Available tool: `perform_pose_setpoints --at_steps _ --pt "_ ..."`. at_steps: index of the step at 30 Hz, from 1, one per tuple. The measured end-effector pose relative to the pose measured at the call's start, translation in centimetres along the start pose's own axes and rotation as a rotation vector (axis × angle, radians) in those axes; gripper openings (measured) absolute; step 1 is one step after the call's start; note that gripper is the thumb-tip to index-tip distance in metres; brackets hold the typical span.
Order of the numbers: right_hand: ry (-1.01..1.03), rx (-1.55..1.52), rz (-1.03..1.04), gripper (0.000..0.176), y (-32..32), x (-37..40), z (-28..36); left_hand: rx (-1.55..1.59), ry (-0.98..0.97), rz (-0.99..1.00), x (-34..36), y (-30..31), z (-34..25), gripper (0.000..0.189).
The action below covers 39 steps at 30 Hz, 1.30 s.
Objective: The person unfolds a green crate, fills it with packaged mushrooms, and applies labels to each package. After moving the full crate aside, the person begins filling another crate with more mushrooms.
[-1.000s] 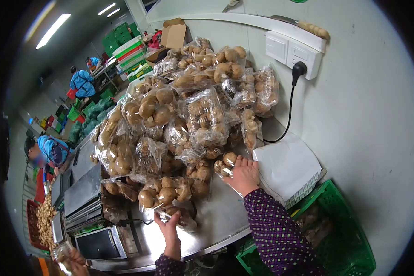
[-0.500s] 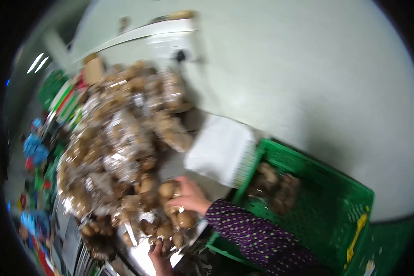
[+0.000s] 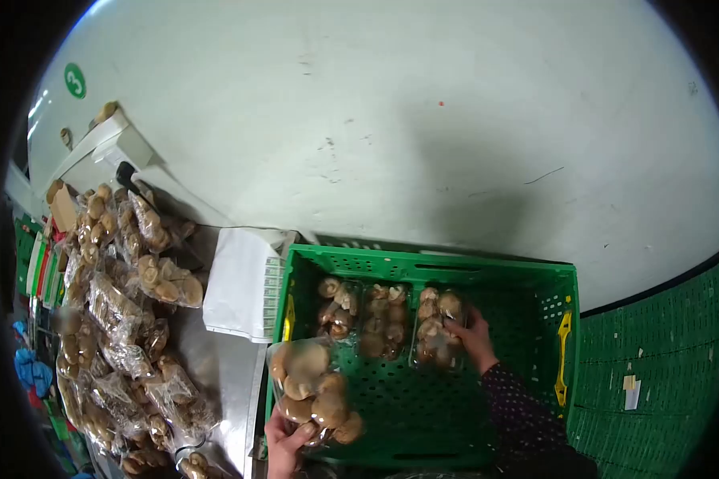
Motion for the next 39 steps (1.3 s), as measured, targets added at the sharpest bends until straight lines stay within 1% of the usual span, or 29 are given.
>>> perform_pose_setpoints --at_steps 3,4,5,7,8,9,10,11,13,14,15,16,17,18,19,21,23,25,26,27,29,30,31,33,35,36,37,38,39 --pt "0.217 0.117 -0.074 0.078 -2.3 -4.3 -4.4 -0.120 0.045 0.002 -1.6 -2.6 0.5 0.047" --pt "0.287 0.155 -0.094 0.080 -2.8 -4.7 -5.0 -0.110 0.061 -0.008 -2.3 -3.1 0.8 0.056" --pt "0.350 0.463 -0.180 0.079 -2.5 -4.3 -5.1 -0.108 0.084 0.043 -2.9 -3.5 1.1 0.062" --pt "0.467 1.087 -0.356 0.079 -2.2 -3.1 -4.4 -0.148 0.070 0.083 -4.4 -3.8 2.2 0.066" --pt "0.448 0.894 -0.229 0.078 -2.4 -1.8 -1.8 -0.146 0.064 0.123 -5.2 -4.9 2.0 0.072" --pt "0.429 0.706 -0.100 0.077 -3.0 0.8 2.5 -0.192 0.083 0.147 -6.4 -4.3 4.0 0.076" --pt "0.399 0.523 0.032 0.077 -3.8 2.5 4.7 -0.219 0.111 0.221 -7.2 -6.5 3.9 0.078" --pt "0.249 0.274 0.080 0.075 -4.4 3.3 4.1 -0.245 0.150 0.293 -7.6 -8.9 4.2 0.080" --pt "-0.033 -0.229 0.158 0.072 -5.7 4.8 3.0 -0.591 0.022 0.362 -9.2 -10.9 8.0 0.087" --pt "-0.128 -0.218 0.119 0.063 -4.0 4.2 3.0 -0.696 0.011 0.379 -9.1 -11.7 8.2 0.076" --pt "-0.004 -0.011 -0.025 0.058 -0.8 3.3 1.6 -0.775 -0.130 0.371 -8.2 -11.9 7.0 0.073" --pt "0.125 0.190 -0.146 0.054 2.1 1.9 0.3 -0.859 -0.270 0.336 -6.7 -11.6 4.9 0.070" --pt "0.144 0.362 -0.172 0.055 4.3 1.8 2.4 -0.955 -0.408 0.266 -5.4 -10.6 2.8 0.067" --pt "0.073 0.104 -0.223 0.059 5.7 2.1 2.5 -0.970 -0.634 0.098 -4.4 -8.8 0.7 0.060" --pt "0.111 0.201 -0.274 0.064 9.1 0.0 -0.4 -0.994 -0.725 -0.045 -3.5 -6.2 -1.2 0.060" --pt "0.036 0.157 -0.123 0.070 10.2 -1.9 -2.3 -1.132 -0.743 -0.472 -2.0 0.1 -3.8 0.062" --pt "0.166 0.566 -0.098 0.068 8.9 -3.2 -4.8 -1.241 -0.684 -0.843 -1.5 7.6 -4.7 0.075" --pt "0.311 0.937 -0.267 0.065 5.9 -2.9 -2.0 -1.481 -0.463 -1.080 -1.1 13.8 -5.4 0.088" --pt "0.392 1.120 -0.368 0.063 4.2 -2.3 0.5 -1.484 -0.293 -1.081 -1.4 16.4 -4.8 0.095" --pt "0.425 0.961 -0.252 0.062 0.7 -1.1 3.8 -1.453 -0.136 -1.058 -1.8 18.5 -3.8 0.098" --pt "0.447 0.650 -0.006 0.061 -10.0 3.4 11.0 -1.346 -0.100 -0.978 -2.7 18.3 -2.3 0.101" --pt "0.740 0.880 0.041 0.059 -15.7 5.7 14.1 -1.355 -0.074 -0.961 -2.7 17.4 -1.9 0.101" --pt "1.035 1.106 0.084 0.058 -20.0 7.2 16.4 -1.389 -0.174 -0.980 -2.4 16.8 -2.0 0.099" --pt "0.977 1.047 0.154 0.059 -24.2 4.5 14.8 -1.246 -0.084 -0.904 -1.3 17.6 -2.7 0.092" --pt "0.914 1.037 0.219 0.061 -25.7 2.8 12.3 -1.337 -0.486 -0.978 0.3 19.9 -3.6 0.085" --pt "0.932 0.976 0.256 0.063 -26.0 2.9 11.6 -1.368 -0.506 -1.084 1.5 21.7 -4.3 0.081" --pt "0.930 0.938 0.280 0.064 -26.5 4.3 11.2 -1.401 -0.599 -1.118 1.9 24.0 -5.3 0.082" --pt "0.926 0.934 0.285 0.064 -26.5 5.5 10.5 -1.285 -0.498 -1.164 1.8 26.6 -5.9 0.084" --pt "0.923 0.932 0.294 0.065 -25.8 6.5 9.5 -1.315 -0.454 -1.241 1.3 29.3 -5.9 0.086"
Point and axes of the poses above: each hand's wrist, its own x-axis away from the middle knuckle, its own y-axis out of the back of the hand, z = x × y, the point moved 3 cm from there along -x, towards the middle knuckle, and after that the axes turned 2 degrees about y, right-handed, at the moved point
